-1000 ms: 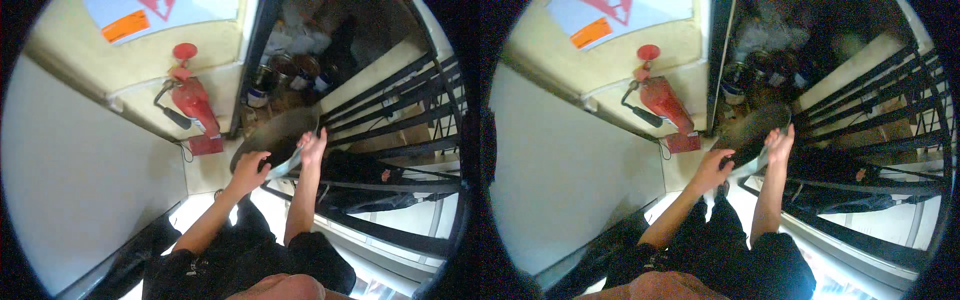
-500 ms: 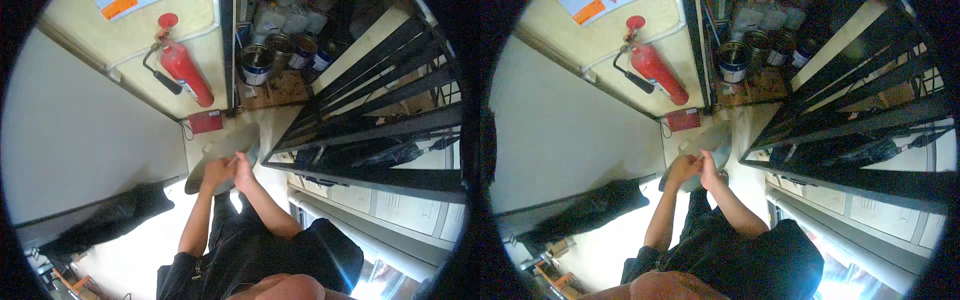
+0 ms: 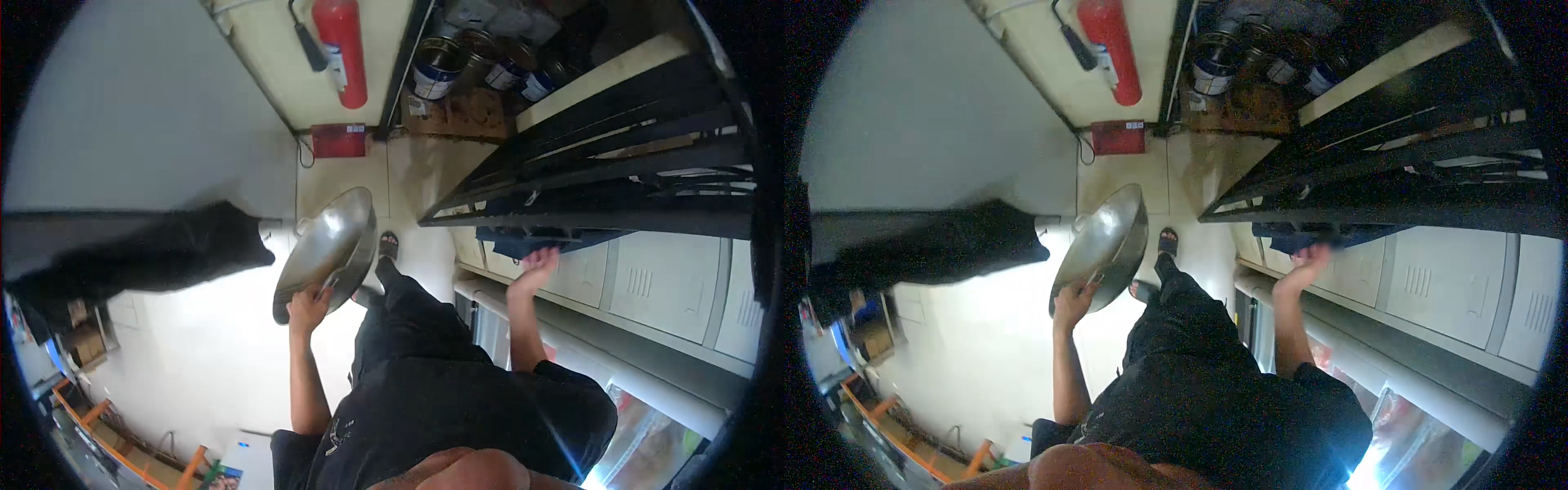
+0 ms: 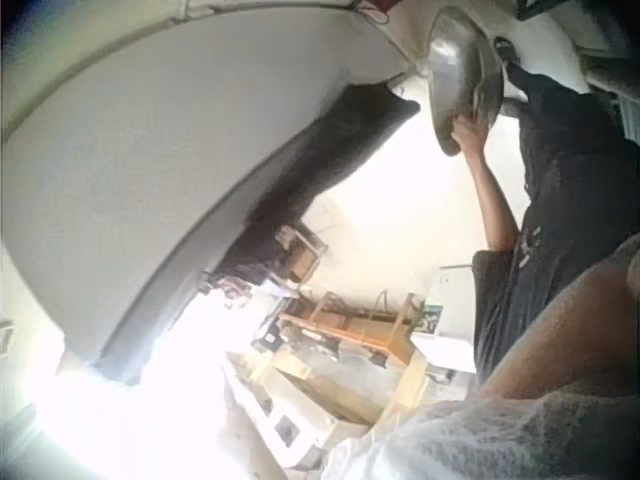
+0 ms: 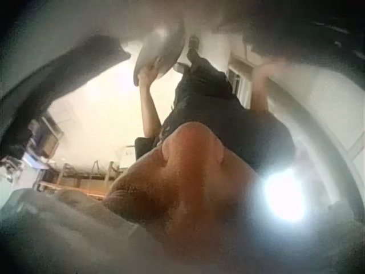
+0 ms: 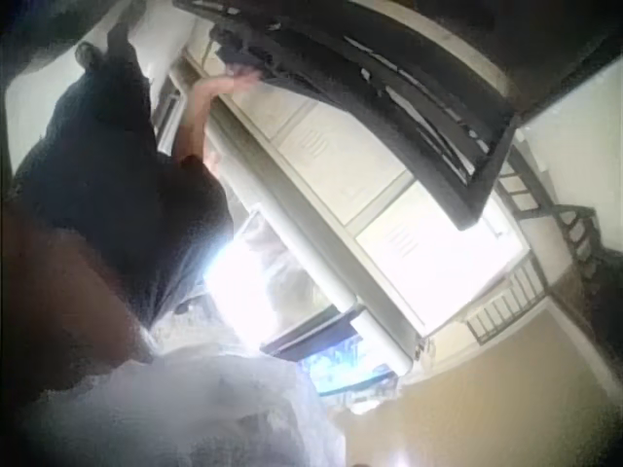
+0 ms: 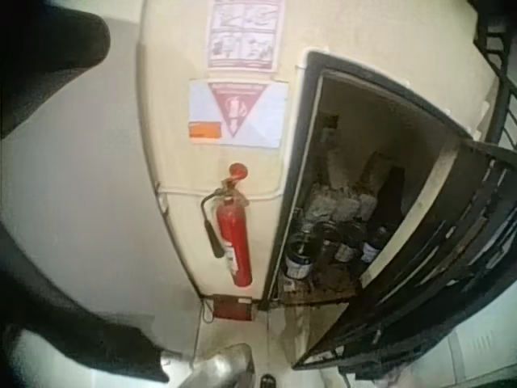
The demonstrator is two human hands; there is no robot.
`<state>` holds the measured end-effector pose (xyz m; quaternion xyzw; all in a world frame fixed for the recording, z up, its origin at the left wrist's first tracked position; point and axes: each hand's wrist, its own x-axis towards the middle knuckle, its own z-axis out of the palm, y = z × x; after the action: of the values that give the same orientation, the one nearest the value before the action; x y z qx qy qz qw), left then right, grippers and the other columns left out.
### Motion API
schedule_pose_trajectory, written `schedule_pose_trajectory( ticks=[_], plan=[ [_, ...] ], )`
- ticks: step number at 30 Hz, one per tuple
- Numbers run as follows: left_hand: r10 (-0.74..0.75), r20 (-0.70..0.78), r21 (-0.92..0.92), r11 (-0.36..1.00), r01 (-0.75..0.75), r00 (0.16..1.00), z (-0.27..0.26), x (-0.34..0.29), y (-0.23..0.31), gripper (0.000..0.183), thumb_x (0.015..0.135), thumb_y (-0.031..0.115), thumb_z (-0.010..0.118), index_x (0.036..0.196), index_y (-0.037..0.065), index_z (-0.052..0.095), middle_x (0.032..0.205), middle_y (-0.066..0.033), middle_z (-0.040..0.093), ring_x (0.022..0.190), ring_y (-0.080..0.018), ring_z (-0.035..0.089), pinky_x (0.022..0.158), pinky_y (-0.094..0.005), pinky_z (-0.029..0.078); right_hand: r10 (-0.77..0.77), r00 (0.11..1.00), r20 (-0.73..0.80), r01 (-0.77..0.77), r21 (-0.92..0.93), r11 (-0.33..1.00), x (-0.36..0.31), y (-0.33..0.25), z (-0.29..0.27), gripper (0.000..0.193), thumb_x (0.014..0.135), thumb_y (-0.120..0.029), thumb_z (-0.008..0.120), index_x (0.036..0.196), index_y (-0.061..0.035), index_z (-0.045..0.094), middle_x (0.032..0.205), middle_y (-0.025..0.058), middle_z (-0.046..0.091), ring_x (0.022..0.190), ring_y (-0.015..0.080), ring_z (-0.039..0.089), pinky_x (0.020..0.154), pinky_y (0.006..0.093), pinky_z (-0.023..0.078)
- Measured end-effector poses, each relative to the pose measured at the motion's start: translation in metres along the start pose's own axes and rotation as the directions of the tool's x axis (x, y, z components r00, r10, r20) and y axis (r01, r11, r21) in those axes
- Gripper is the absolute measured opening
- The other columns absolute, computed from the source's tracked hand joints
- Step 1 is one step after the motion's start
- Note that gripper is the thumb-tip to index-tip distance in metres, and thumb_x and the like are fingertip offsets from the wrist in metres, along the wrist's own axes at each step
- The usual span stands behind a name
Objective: The person picks up a wok from a storage area, carries it to a sink, and washes it by hand using a sponge and water.
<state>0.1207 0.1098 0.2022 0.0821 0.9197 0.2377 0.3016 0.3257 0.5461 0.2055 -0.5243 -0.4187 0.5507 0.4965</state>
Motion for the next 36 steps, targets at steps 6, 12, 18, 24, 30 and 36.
schedule_pose_trajectory(
  ticks=[6,12,18,24,30,36],
  plan=[
    [-0.138,-0.057,-0.035,0.990,0.136,0.989,0.014,-0.074,-0.085,0.041,0.084,0.050,0.067,0.098,0.011,0.071,0.084,-0.0161,0.070,0.085,-0.0386,0.067,0.074,-0.0538,0.047,-0.265,0.961,0.085,0.278,-0.248,0.928,0.008,-0.037,0.047,0.045,0.106,-0.040,0.039,0.133,-0.0055,0.049,0.125,0.0099,0.059,0.115,0.0183,0.055,0.092,0.0362,0.047],
    [-0.226,0.235,-0.039,0.970,0.242,0.945,-0.001,-0.139,-0.167,0.040,0.087,0.041,0.066,0.112,0.009,0.069,0.095,-0.0194,0.071,0.090,-0.0411,0.066,0.081,-0.0464,0.049,-0.299,0.831,0.468,0.475,-0.320,0.820,0.014,-0.047,0.114,0.036,0.105,-0.033,0.044,0.115,-0.0036,0.062,0.113,0.0078,0.066,0.099,0.0192,0.062,0.079,0.0332,0.052],
    [-0.392,0.328,0.022,0.913,0.408,0.859,-0.004,-0.194,-0.228,0.052,0.086,0.043,0.067,0.124,0.006,0.064,0.116,-0.0221,0.067,0.112,-0.0352,0.063,0.092,-0.0425,0.048,-0.401,0.621,0.673,0.749,-0.360,0.556,0.076,-0.024,0.250,0.034,0.098,-0.035,0.058,0.097,-0.0017,0.062,0.094,0.0229,0.067,0.089,0.0460,0.061,0.073,0.0458,0.049],
    [-0.370,0.261,-0.159,0.894,0.418,0.891,0.019,-0.256,-0.293,0.057,0.085,0.043,0.069,0.129,0.007,0.061,0.124,-0.0186,0.066,0.118,-0.0311,0.061,0.098,-0.0414,0.046,-0.428,0.585,0.689,0.809,-0.458,0.369,0.118,-0.015,0.395,0.040,0.097,-0.041,0.056,0.108,-0.0029,0.064,0.103,0.0237,0.067,0.099,0.0462,0.062,0.081,0.0517,0.050],
    [-0.619,0.278,-0.202,0.710,0.675,0.735,-0.005,-0.307,-0.272,0.036,0.090,0.032,0.067,0.116,0.008,0.067,0.104,-0.0157,0.071,0.097,-0.0249,0.066,0.085,-0.0393,0.049,-0.355,0.660,0.662,0.751,-0.569,0.335,0.124,-0.014,0.484,0.048,0.098,-0.042,0.054,0.127,-0.0038,0.061,0.118,0.0240,0.065,0.109,0.0449,0.061,0.091,0.0508,0.050],
    [-0.668,0.286,-0.329,0.606,0.725,0.687,-0.048,-0.298,-0.211,0.013,0.094,0.017,0.063,0.099,0.006,0.067,0.082,-0.0014,0.063,0.081,-0.0139,0.056,0.075,-0.0309,0.046,-0.382,0.659,0.648,0.747,-0.621,0.237,0.148,-0.013,0.523,0.046,0.099,-0.042,0.053,0.119,-0.0024,0.065,0.114,0.0241,0.066,0.106,0.0449,0.062,0.090,0.0514,0.051]
  ],
)
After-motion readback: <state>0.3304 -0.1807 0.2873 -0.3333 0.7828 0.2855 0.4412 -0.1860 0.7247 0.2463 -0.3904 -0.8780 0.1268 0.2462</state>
